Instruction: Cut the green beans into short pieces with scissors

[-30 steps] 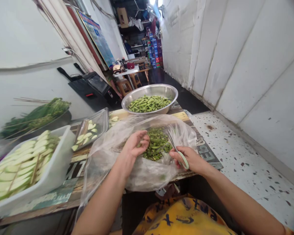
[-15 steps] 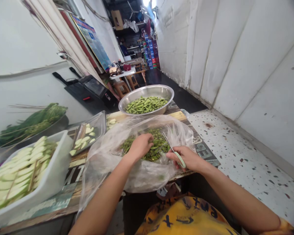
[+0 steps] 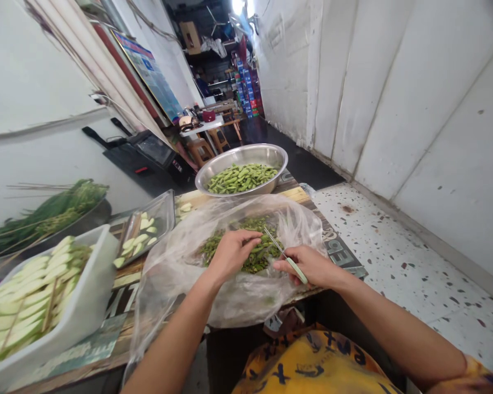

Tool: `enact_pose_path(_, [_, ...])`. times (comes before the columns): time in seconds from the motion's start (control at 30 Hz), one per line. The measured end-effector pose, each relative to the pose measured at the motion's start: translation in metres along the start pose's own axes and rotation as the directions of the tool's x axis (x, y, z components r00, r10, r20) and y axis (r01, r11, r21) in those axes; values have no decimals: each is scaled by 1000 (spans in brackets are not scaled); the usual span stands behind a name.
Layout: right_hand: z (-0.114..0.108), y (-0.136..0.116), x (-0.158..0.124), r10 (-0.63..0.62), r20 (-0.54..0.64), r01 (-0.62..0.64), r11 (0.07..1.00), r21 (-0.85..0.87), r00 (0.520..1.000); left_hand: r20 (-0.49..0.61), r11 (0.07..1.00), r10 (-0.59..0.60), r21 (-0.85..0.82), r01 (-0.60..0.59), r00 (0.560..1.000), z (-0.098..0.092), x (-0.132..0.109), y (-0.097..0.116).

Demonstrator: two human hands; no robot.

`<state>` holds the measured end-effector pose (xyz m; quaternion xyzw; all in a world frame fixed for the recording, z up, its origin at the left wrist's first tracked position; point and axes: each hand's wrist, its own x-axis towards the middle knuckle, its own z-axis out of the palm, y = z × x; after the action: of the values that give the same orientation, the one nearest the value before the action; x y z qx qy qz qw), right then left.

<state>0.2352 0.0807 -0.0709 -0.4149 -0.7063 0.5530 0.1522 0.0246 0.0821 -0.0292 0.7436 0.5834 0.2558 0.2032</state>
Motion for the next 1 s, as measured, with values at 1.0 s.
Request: enact_pose_path(1.0, [3, -12, -8, -36, 156, -35, 903, 428, 987, 27, 659, -370, -697, 283, 928, 6, -3, 20])
